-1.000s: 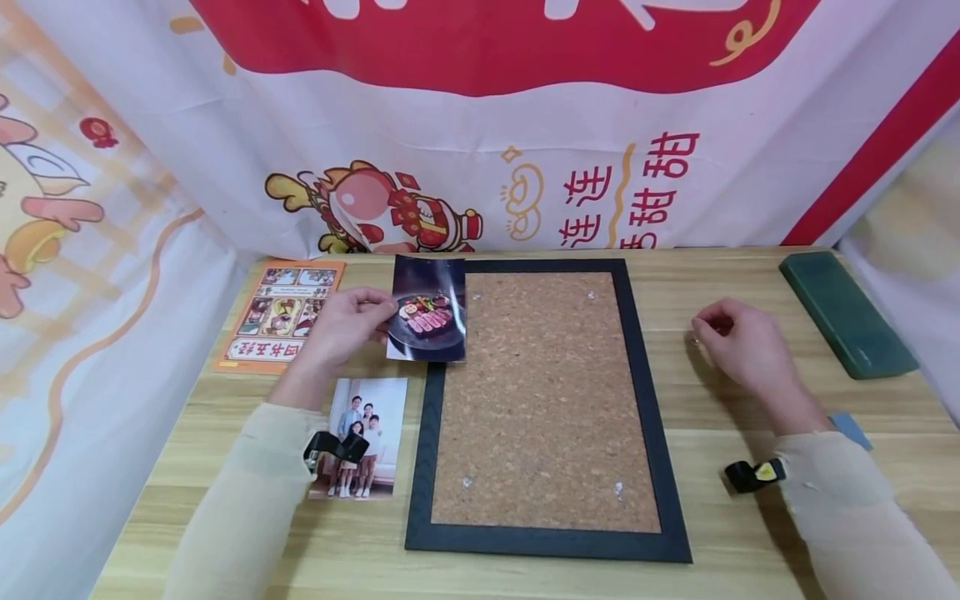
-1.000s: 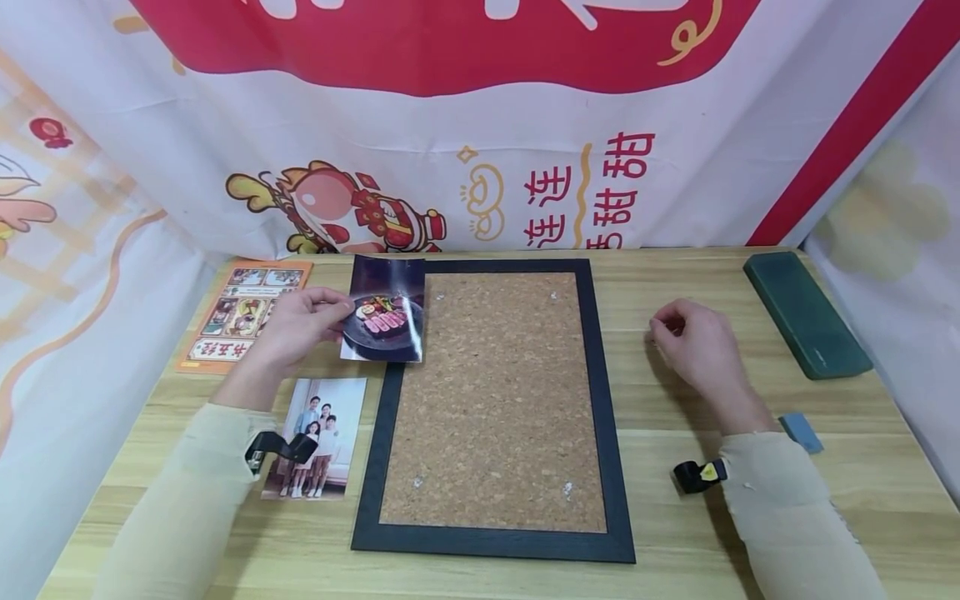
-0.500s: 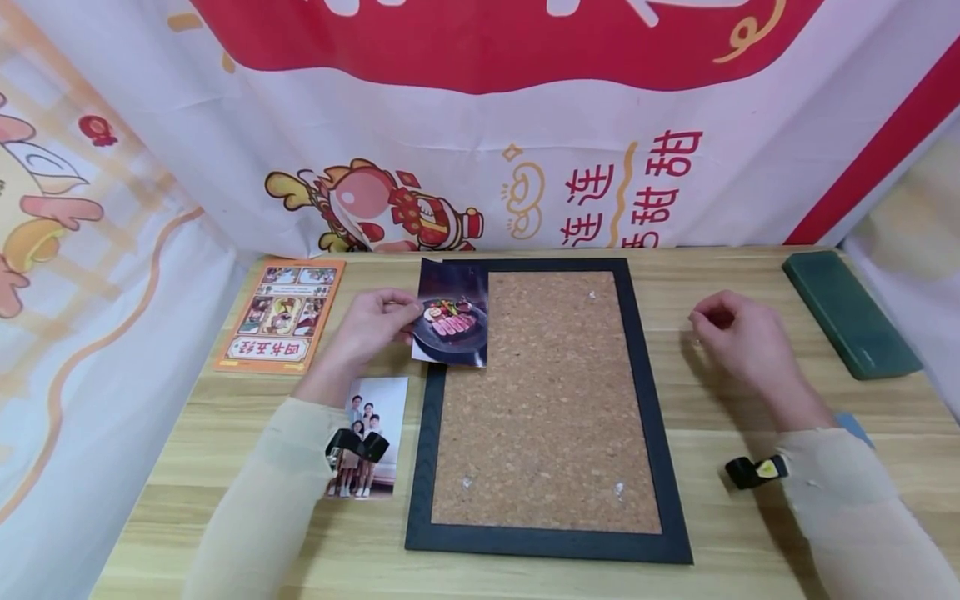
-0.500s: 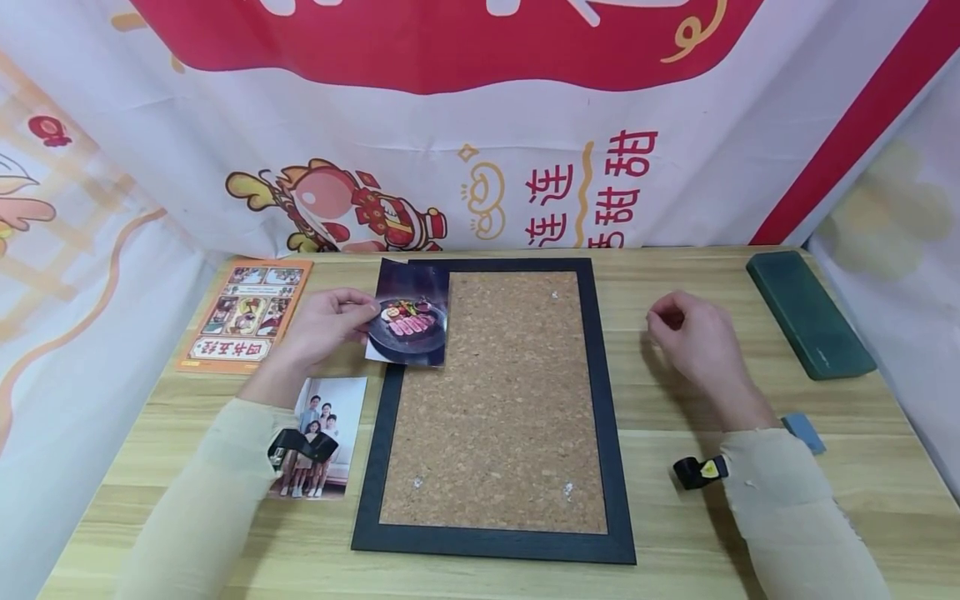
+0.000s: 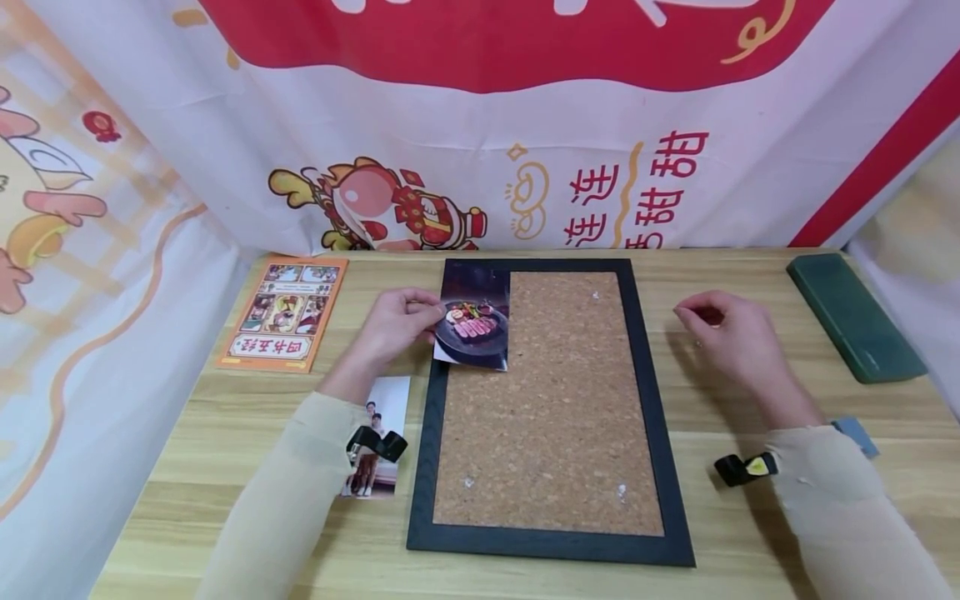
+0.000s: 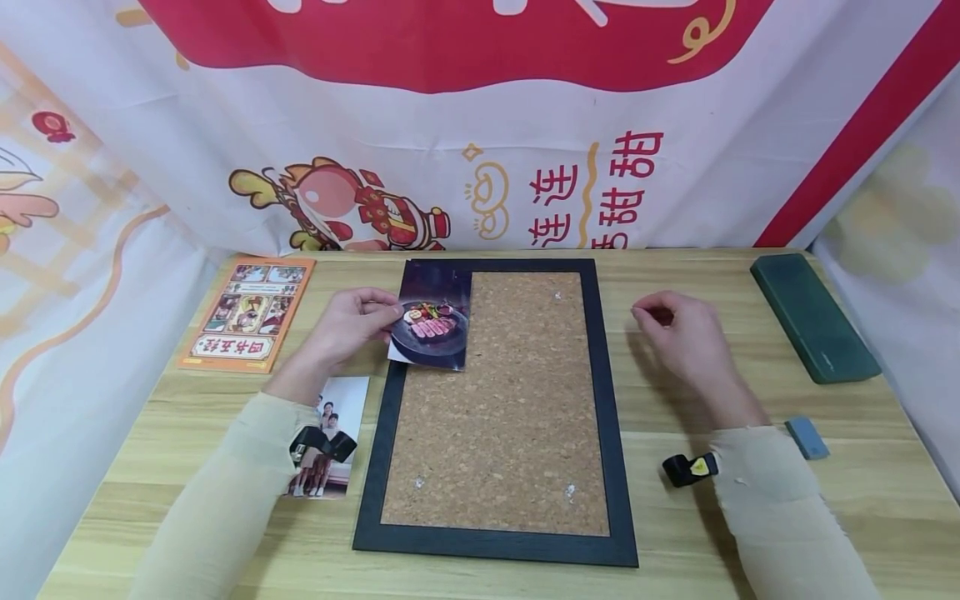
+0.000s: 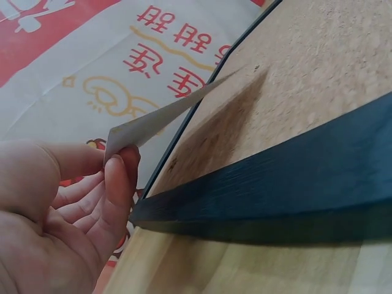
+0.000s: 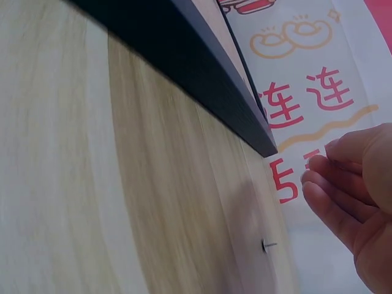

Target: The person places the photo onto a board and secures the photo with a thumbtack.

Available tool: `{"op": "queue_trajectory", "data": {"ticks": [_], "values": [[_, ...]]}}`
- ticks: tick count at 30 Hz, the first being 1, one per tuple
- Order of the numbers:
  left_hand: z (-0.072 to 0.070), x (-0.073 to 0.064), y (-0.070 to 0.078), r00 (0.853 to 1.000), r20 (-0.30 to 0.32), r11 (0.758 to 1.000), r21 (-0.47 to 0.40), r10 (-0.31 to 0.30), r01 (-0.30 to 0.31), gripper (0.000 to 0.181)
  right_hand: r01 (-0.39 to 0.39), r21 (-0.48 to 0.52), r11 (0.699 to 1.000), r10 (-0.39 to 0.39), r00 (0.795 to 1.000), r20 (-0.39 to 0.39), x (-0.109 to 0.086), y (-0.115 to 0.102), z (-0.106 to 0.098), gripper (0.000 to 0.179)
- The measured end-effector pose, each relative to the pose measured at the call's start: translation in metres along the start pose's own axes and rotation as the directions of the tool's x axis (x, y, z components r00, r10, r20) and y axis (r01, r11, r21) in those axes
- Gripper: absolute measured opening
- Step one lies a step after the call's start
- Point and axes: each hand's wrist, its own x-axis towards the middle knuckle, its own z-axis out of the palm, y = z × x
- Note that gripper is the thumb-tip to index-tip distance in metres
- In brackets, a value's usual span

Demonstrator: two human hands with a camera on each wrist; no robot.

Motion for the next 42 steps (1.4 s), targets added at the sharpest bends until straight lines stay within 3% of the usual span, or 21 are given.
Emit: {"op": "queue_trajectory", "data": {"ticks": [6, 14, 30, 36, 42], "values": [[0.007, 0.001, 0.0, 1.0, 0.016, 1.0, 0.001, 0.015, -0.016, 0.033, 0.036, 0.026, 0.999, -0.036, 0.999, -0.009, 0.0, -0.005, 0.003, 0.029], [0.018, 0.004, 0.004, 1.0, 0.028, 1.0, 0.022, 0.009, -0.01, 0.036, 0.148, 0.081, 0.986, -0.141, 0.987, -0.08, 0.003, -0.015, 0.01, 0.025], [0.043, 0.015, 0.012, 0.999, 0.039, 0.998, -0.055, 0.009, -0.007, 0.042, 0.193, 0.2, 0.961, -0.177, 0.98, -0.096, 0.015, -0.039, 0.028, 0.023], [0.051, 0.02, 0.014, 0.998, 0.062, 1.0, -0.013, -0.005, 0.006, 0.042, 0.181, 0.26, 0.948, -0.167, 0.983, -0.075, 0.022, -0.045, 0.037, 0.021], [0.059, 0.024, 0.017, 0.997, 0.08, 1.0, -0.007, 0.008, -0.008, 0.043, 0.108, 0.296, 0.949, -0.126, 0.991, 0.042, 0.028, -0.055, 0.043, 0.018]]}}
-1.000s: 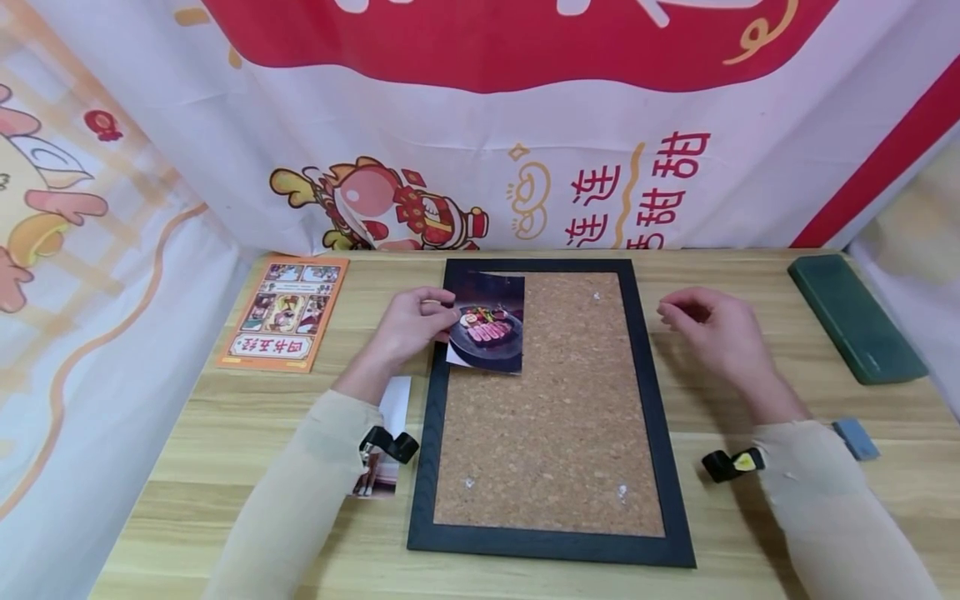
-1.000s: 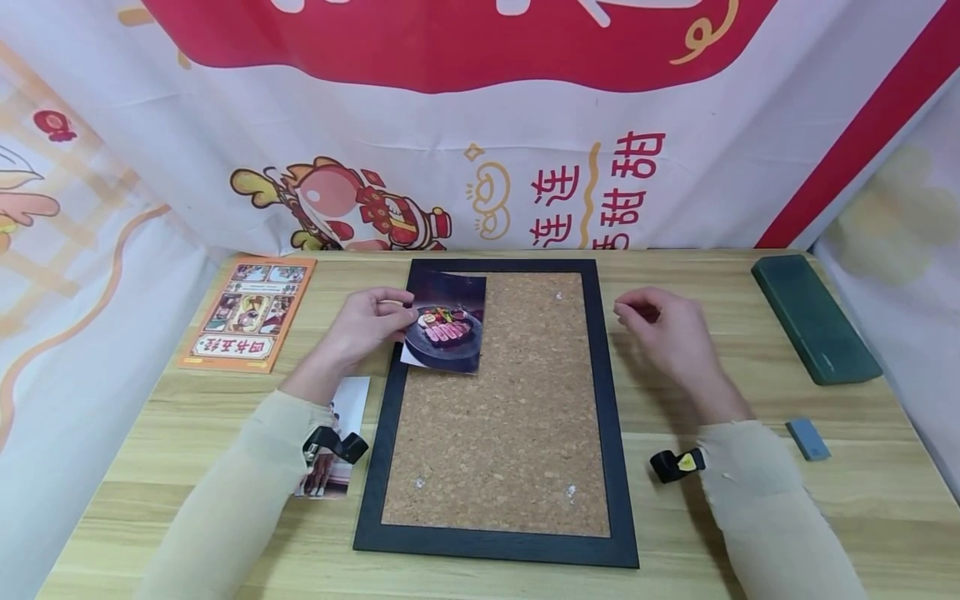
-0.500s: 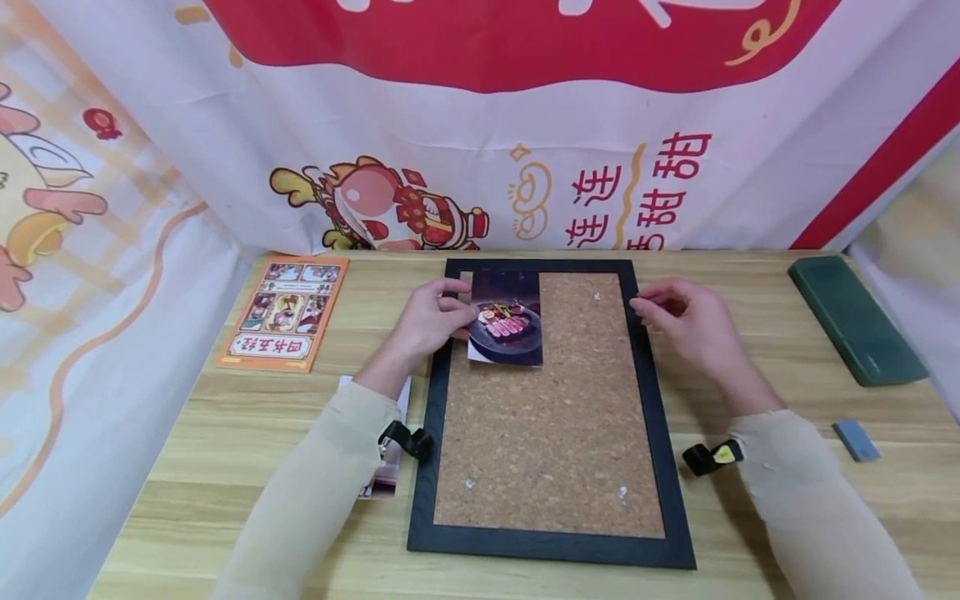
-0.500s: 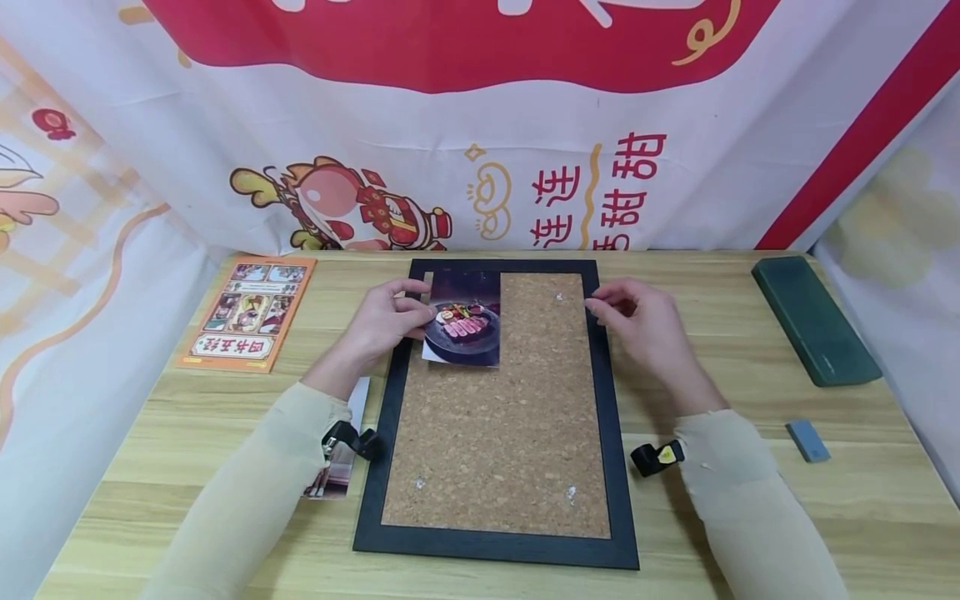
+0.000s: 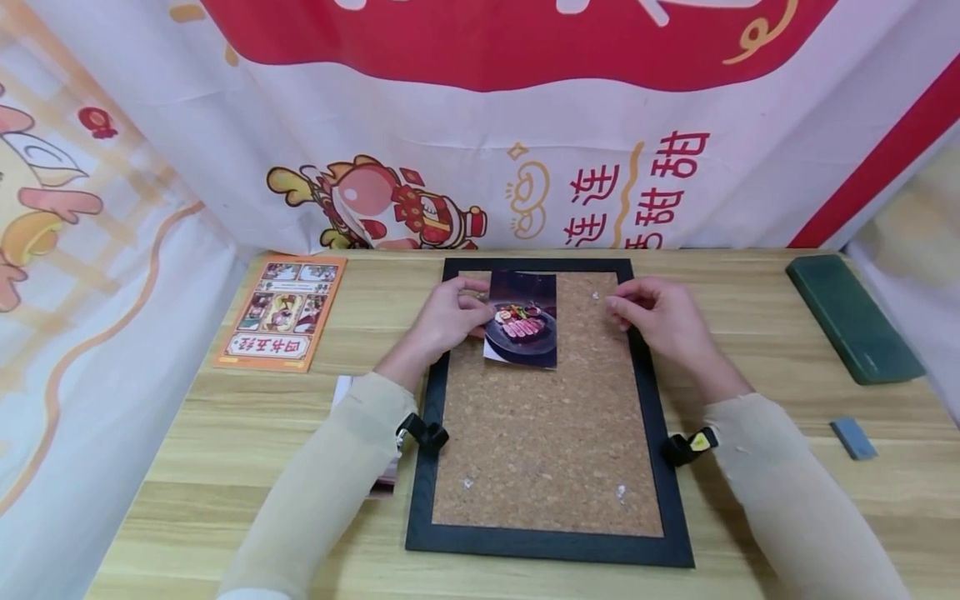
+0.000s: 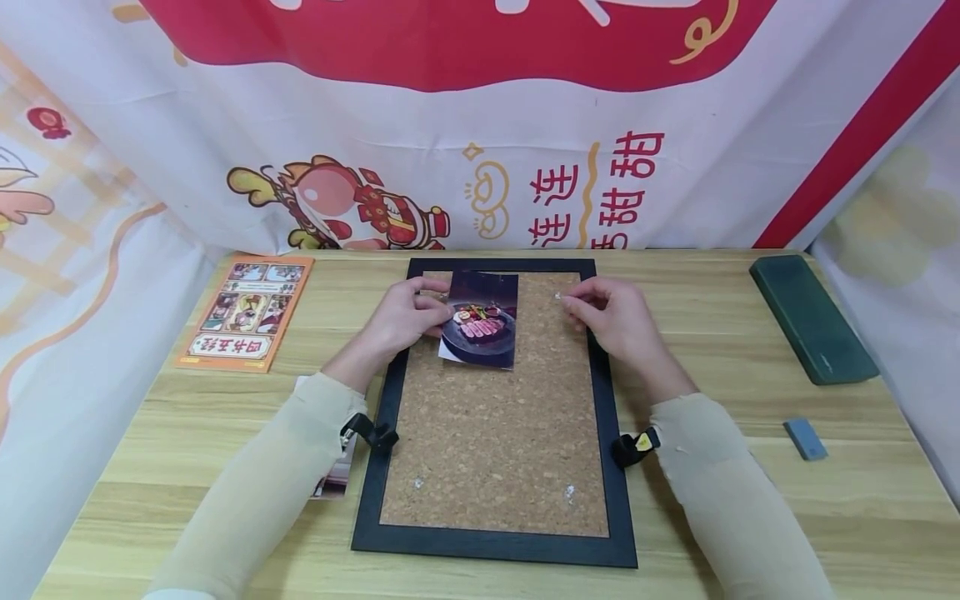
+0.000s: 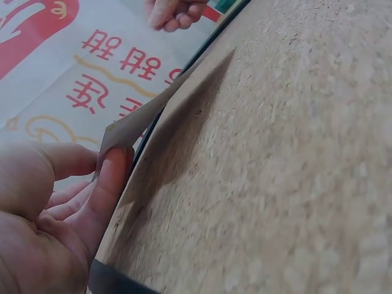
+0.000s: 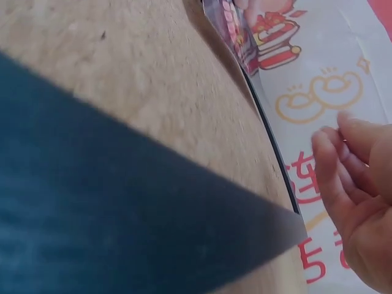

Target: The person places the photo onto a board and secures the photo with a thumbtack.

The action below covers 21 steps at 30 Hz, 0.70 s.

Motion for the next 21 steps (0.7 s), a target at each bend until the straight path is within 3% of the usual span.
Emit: {"op": "queue_trajectory", "data": {"ticks": [7, 12, 21], "values": [[0.009, 0.003, 0.001, 1.0, 0.011, 1.0, 0.004, 0.023, -0.023, 0.05, -0.046, -0.025, 0.999, 0.048, 0.991, 0.126, 0.011, -0.013, 0.01, 0.019], [0.012, 0.005, 0.0, 0.999, 0.041, 0.998, 0.05, 0.026, -0.028, 0.052, -0.052, -0.007, 0.999, 0.052, 0.99, 0.132, 0.021, -0.018, 0.021, 0.019], [0.015, 0.007, 0.001, 0.999, 0.043, 0.997, 0.079, 0.02, -0.024, 0.051, 0.005, 0.058, 0.998, -0.014, 0.988, 0.153, 0.042, -0.028, 0.039, 0.016]]}}
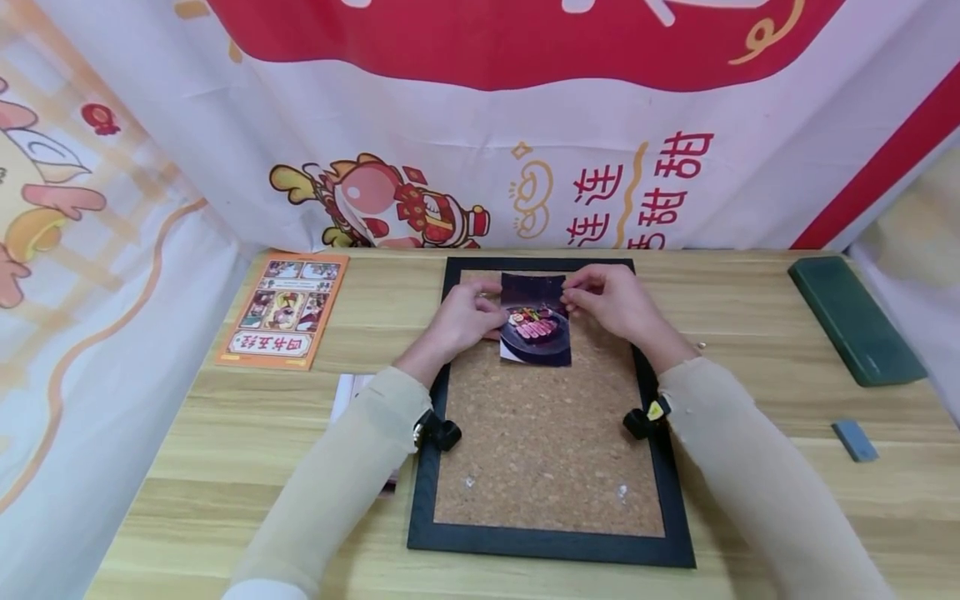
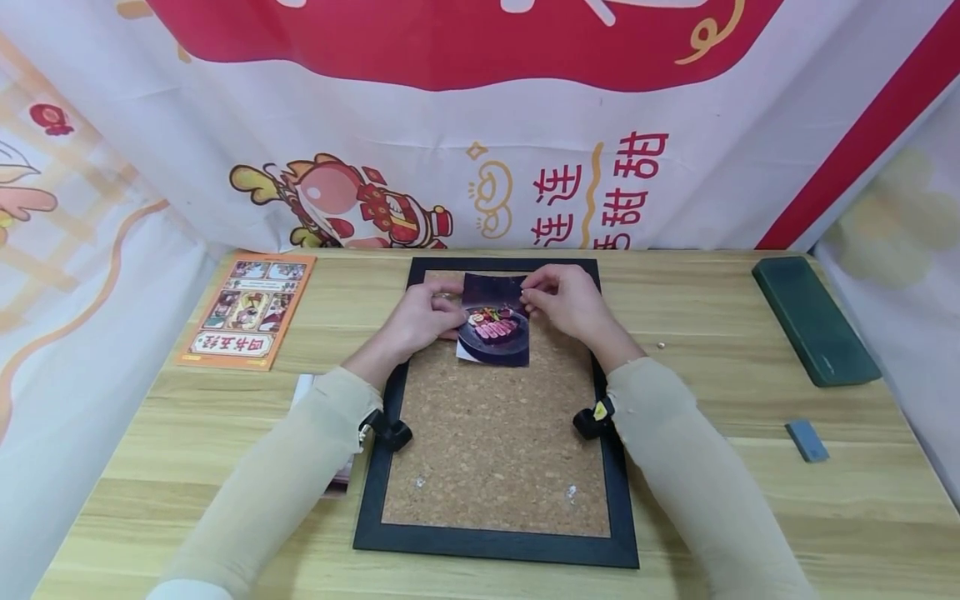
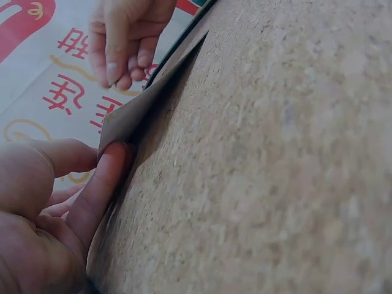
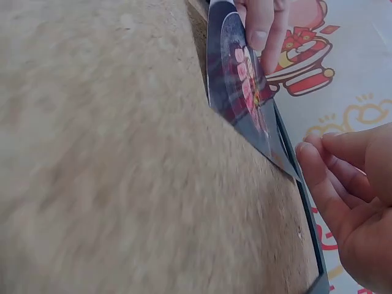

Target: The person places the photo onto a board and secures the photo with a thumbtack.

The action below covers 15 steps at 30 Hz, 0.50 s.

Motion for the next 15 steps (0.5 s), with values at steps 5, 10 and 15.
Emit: {"op": "queue_trajectory", "data": {"ticks": [5, 10, 15], "values": [[0.004, 0.002, 0.001, 1.0, -0.006, 0.999, -0.027, -0.019, 0.018, 0.052, -0.001, 0.022, 1.0, 0.001, 1.0, -0.002, 0.014, -0.003, 0.009, 0.016], [0.007, 0.004, 0.002, 1.0, -0.01, 1.0, -0.005, -0.006, 0.006, 0.052, -0.057, 0.008, 0.998, 0.057, 0.998, 0.01, 0.025, -0.005, 0.017, 0.017], [0.006, 0.005, 0.001, 1.0, -0.019, 1.0, 0.018, 0.011, -0.011, 0.052, -0.105, -0.009, 0.994, 0.105, 0.994, 0.021, 0.036, -0.011, 0.025, 0.017]]}}
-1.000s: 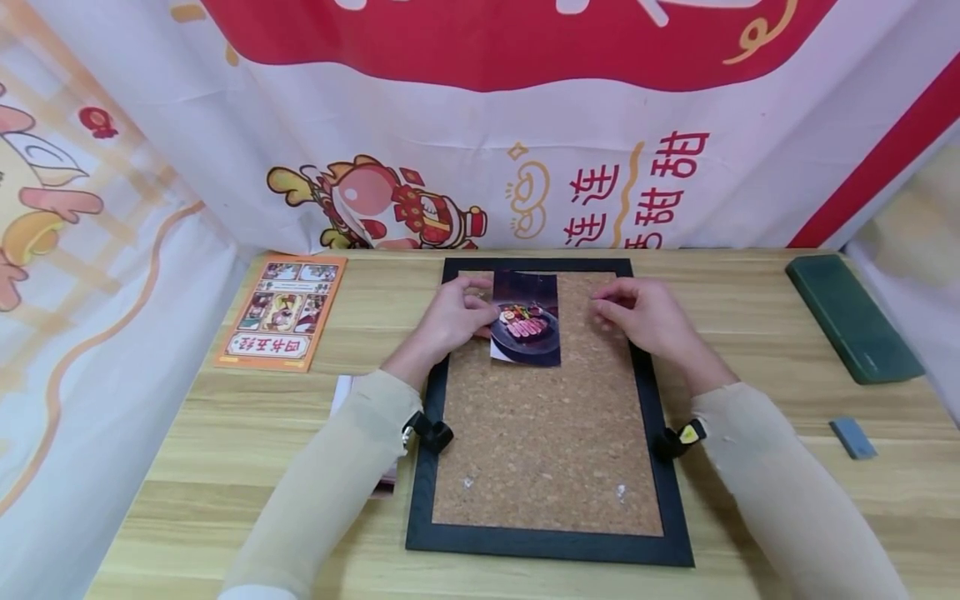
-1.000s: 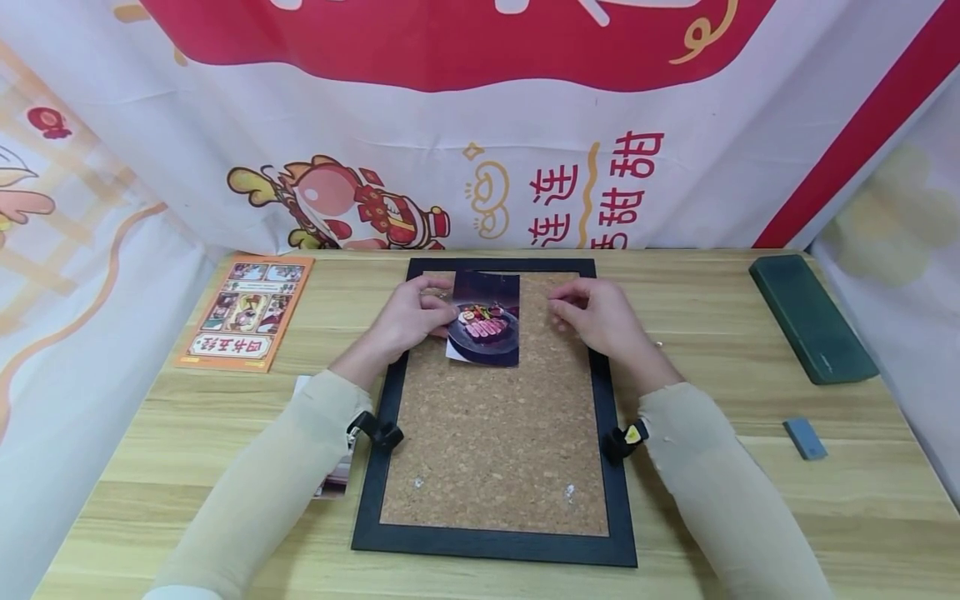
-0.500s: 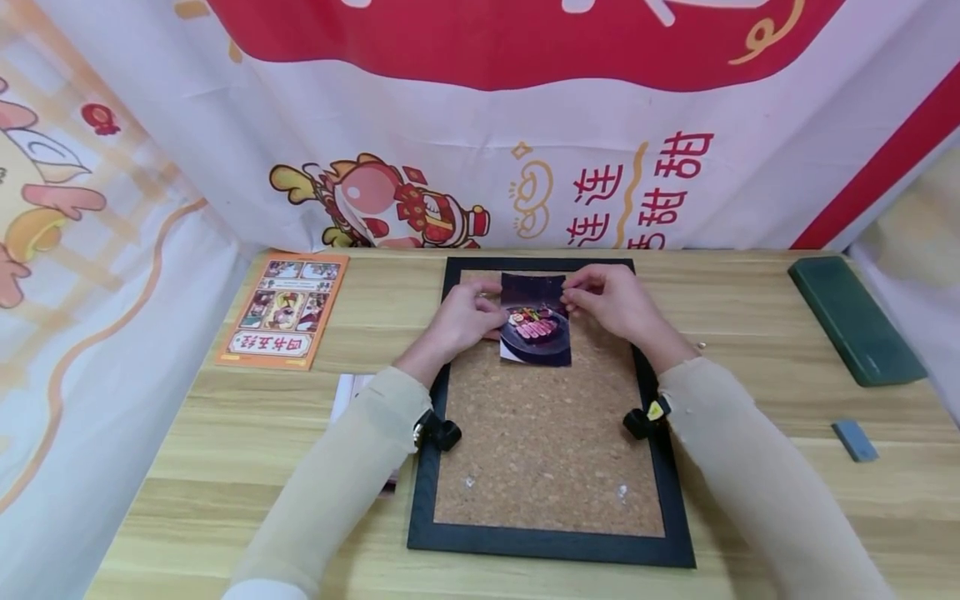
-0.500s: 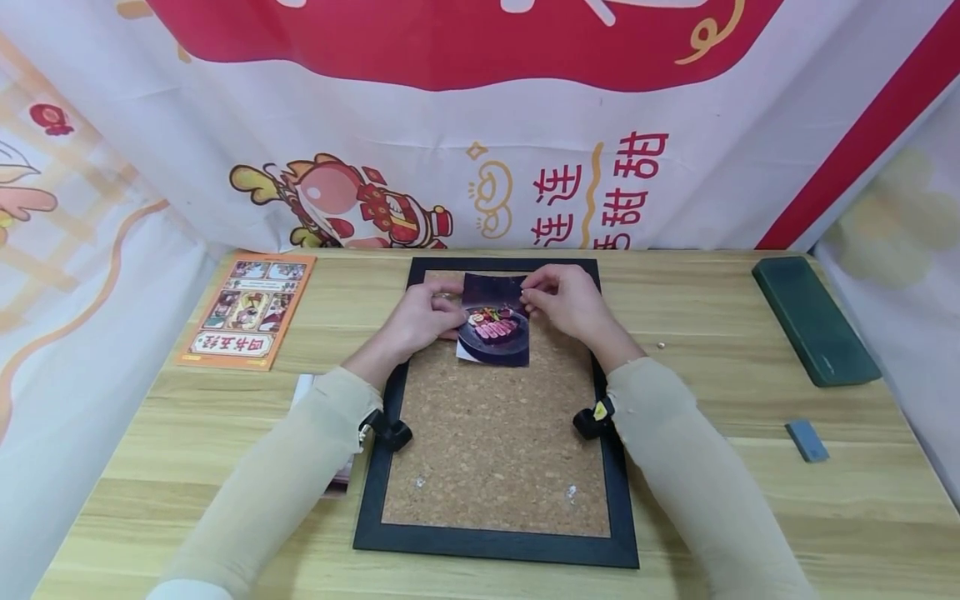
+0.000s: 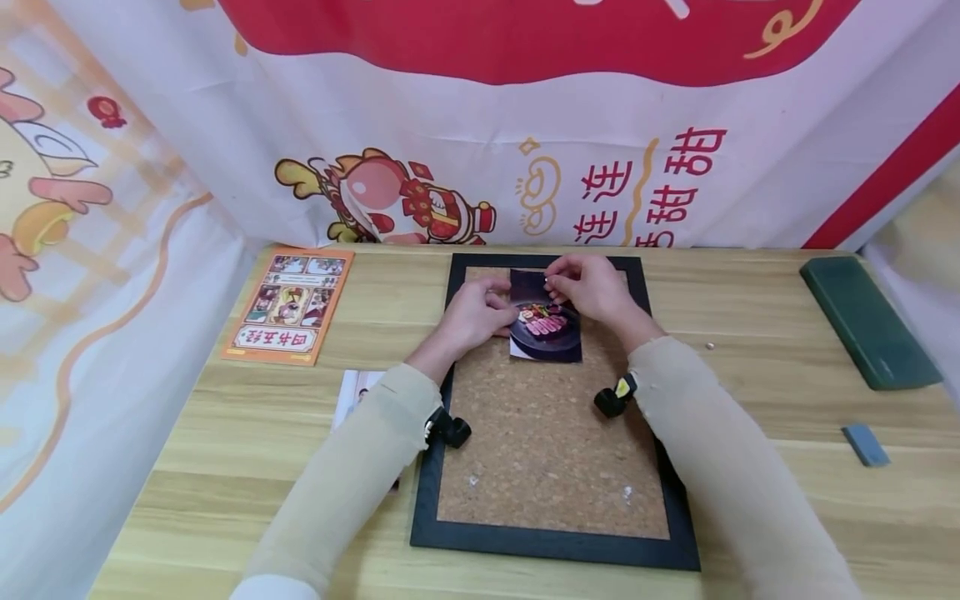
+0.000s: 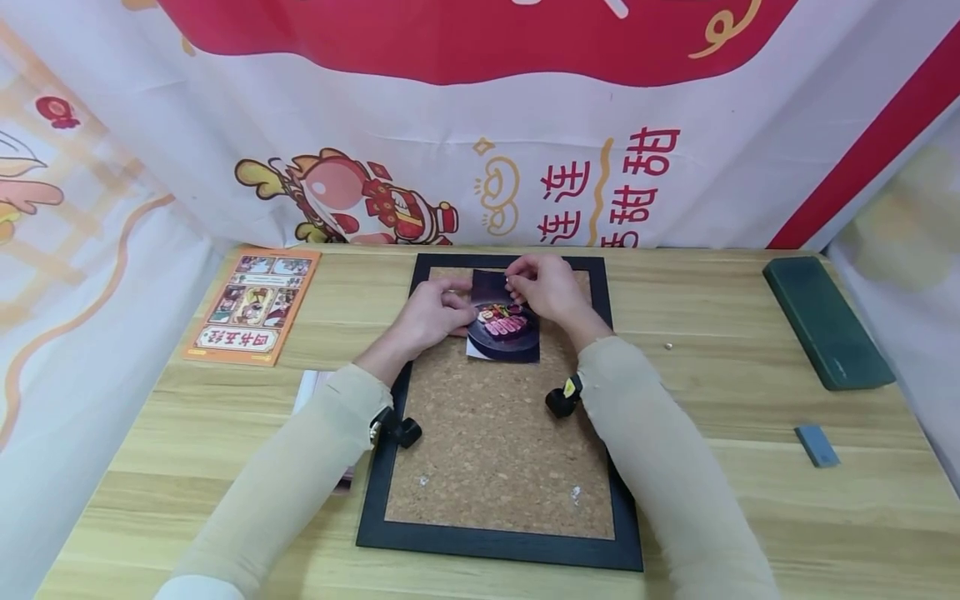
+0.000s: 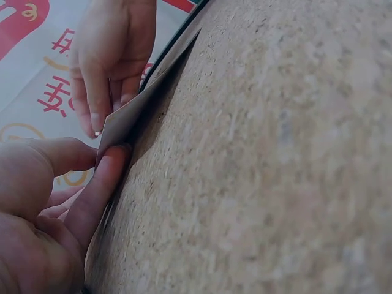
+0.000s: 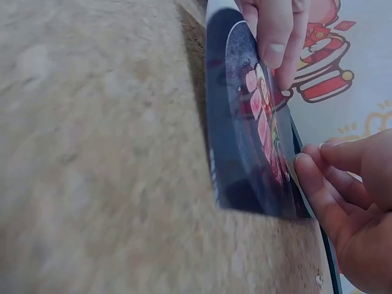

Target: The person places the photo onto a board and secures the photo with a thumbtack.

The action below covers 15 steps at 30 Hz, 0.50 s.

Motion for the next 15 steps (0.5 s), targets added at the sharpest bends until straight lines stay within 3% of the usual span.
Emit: {"op": "queue_trajectory", "data": {"ticks": [15], "values": [[0.001, 0.001, -0.001, 1.0, -0.001, 1.0, -0.015, 0.003, -0.003, 0.051, -0.07, -0.052, 0.996, 0.07, 0.998, -0.007, 0.027, -0.008, 0.006, 0.022]]}}
